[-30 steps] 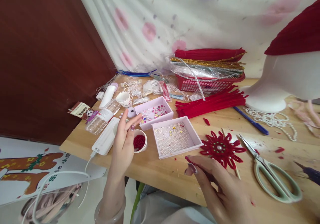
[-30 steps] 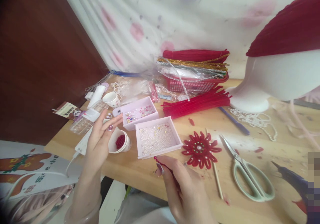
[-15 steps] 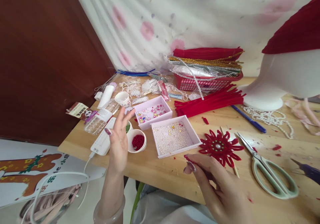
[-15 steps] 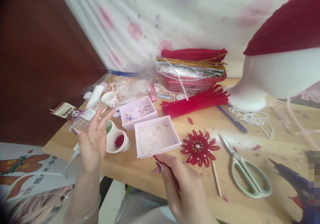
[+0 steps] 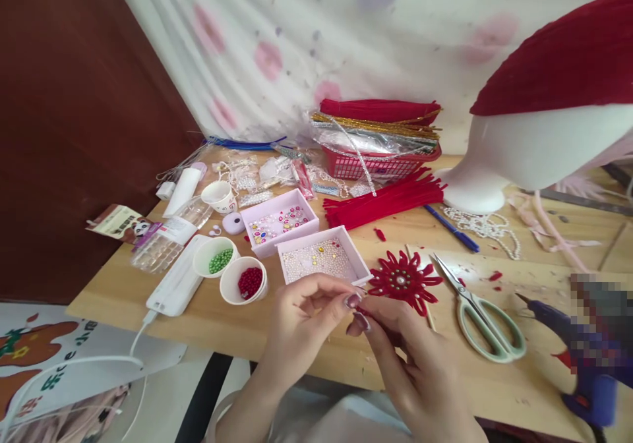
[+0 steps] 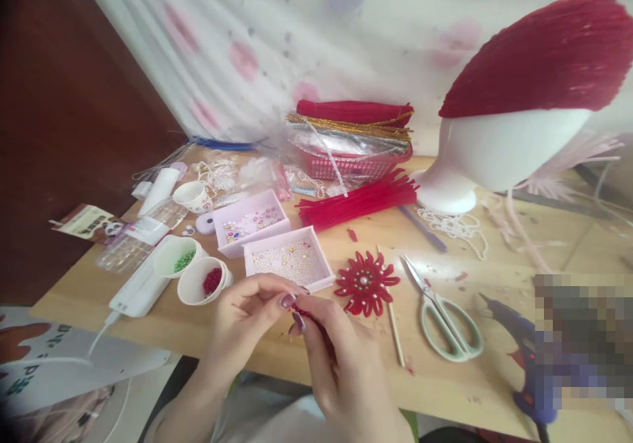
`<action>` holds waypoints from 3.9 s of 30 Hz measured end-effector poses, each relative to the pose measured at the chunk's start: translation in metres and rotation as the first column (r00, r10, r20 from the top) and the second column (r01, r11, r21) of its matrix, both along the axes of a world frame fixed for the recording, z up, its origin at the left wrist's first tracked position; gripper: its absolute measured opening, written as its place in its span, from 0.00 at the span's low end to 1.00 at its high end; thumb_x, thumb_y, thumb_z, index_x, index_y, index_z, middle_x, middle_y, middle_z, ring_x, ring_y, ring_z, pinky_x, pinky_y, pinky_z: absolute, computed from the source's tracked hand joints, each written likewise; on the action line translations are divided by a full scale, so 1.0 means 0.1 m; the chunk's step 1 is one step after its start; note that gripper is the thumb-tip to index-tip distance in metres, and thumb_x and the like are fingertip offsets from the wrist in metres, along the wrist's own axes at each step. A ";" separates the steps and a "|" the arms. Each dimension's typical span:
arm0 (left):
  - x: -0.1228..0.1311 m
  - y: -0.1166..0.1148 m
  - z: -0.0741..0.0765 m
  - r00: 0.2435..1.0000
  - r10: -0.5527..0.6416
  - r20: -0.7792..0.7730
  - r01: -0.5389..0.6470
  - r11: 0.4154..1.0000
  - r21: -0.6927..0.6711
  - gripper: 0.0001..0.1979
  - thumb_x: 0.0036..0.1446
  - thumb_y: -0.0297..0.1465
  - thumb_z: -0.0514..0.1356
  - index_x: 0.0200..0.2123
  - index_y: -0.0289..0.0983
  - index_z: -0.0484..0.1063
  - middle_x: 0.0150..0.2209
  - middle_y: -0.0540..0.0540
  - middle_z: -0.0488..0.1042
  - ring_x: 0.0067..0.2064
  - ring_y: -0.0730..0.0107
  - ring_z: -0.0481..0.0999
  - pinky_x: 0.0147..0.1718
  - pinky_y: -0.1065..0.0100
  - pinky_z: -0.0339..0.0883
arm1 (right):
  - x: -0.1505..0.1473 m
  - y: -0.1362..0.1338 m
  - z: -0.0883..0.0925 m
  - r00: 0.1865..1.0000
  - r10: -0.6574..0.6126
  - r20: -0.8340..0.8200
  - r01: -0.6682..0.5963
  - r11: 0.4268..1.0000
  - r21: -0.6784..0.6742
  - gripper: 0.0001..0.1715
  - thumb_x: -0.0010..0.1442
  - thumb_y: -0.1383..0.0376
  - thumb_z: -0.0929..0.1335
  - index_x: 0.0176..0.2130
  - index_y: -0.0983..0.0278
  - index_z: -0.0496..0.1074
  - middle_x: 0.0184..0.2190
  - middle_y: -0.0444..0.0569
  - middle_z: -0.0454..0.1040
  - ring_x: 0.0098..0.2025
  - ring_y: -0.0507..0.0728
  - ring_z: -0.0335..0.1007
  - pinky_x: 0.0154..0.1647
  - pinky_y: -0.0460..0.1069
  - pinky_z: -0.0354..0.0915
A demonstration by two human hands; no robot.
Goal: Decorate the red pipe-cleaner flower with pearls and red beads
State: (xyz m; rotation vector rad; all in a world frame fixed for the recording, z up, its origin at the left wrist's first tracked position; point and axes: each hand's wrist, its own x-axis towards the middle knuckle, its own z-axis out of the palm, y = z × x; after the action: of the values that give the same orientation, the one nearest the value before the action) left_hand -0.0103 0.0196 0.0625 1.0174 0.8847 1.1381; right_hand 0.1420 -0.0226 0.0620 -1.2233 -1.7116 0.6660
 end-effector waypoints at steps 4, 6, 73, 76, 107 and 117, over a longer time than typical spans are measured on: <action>0.11 0.03 -0.09 0.984 -0.030 0.174 0.052 0.991 -0.121 0.06 0.55 0.34 0.72 0.30 0.38 0.82 0.31 0.47 0.83 0.27 0.73 0.78 0.29 0.72 0.74 | 0.03 -0.06 -0.03 0.997 -0.040 -0.059 0.036 0.997 -0.067 0.14 0.71 0.71 0.63 0.51 0.54 0.67 0.36 0.41 0.78 0.35 0.49 0.79 0.34 0.41 0.72; 0.18 0.01 -0.14 0.976 -0.028 0.214 0.065 0.984 -0.168 0.08 0.53 0.36 0.73 0.29 0.38 0.82 0.29 0.47 0.82 0.27 0.74 0.77 0.26 0.73 0.72 | 0.06 -0.09 -0.06 0.991 -0.080 -0.108 0.070 0.993 -0.092 0.14 0.71 0.70 0.63 0.52 0.53 0.65 0.38 0.43 0.79 0.36 0.50 0.79 0.34 0.42 0.72; 0.98 0.08 -0.51 0.993 -0.060 -0.100 -0.001 0.852 -0.524 0.19 0.50 0.35 0.74 0.43 0.35 0.77 0.37 0.46 0.84 0.36 0.64 0.84 0.41 0.63 0.78 | 1.10 -0.24 -0.40 0.416 -0.457 -0.786 0.106 0.883 -0.458 0.10 0.64 0.58 0.72 0.47 0.52 0.78 0.24 0.42 0.67 0.21 0.48 0.51 0.17 0.40 0.53; 0.94 0.10 -0.51 0.985 -0.111 -0.136 0.025 0.857 -0.514 0.23 0.48 0.41 0.74 0.43 0.35 0.77 0.37 0.46 0.84 0.36 0.62 0.84 0.40 0.63 0.78 | 1.09 -0.15 -0.32 0.329 -0.436 -0.838 0.043 0.893 -0.448 0.10 0.62 0.58 0.73 0.45 0.52 0.77 0.23 0.39 0.62 0.20 0.48 0.45 0.15 0.39 0.49; 0.43 0.01 -0.01 0.948 -0.317 0.033 0.312 0.899 -0.307 0.26 0.61 0.59 0.52 0.42 0.42 0.64 0.24 0.56 0.66 0.20 0.77 0.54 0.21 0.71 0.49 | -0.08 0.25 -0.10 0.485 -0.423 -0.765 0.135 0.901 -0.413 0.17 0.60 0.58 0.74 0.46 0.53 0.67 0.29 0.37 0.70 0.19 0.46 0.56 0.14 0.39 0.56; 0.44 0.02 -0.05 0.943 -0.319 0.095 0.333 0.911 -0.243 0.23 0.66 0.54 0.51 0.46 0.39 0.64 0.23 0.59 0.56 0.23 0.77 0.50 0.20 0.72 0.41 | -0.10 0.14 -0.27 0.593 -0.412 -0.692 0.207 0.908 -0.364 0.10 0.65 0.53 0.70 0.40 0.55 0.77 0.28 0.39 0.74 0.21 0.48 0.64 0.29 0.47 0.72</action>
State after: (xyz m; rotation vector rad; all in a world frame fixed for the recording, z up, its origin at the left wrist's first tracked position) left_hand 0.0334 0.0214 0.0577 0.8771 0.7618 0.7423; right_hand 0.1320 -0.0086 0.0350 -1.1306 -0.6858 1.0146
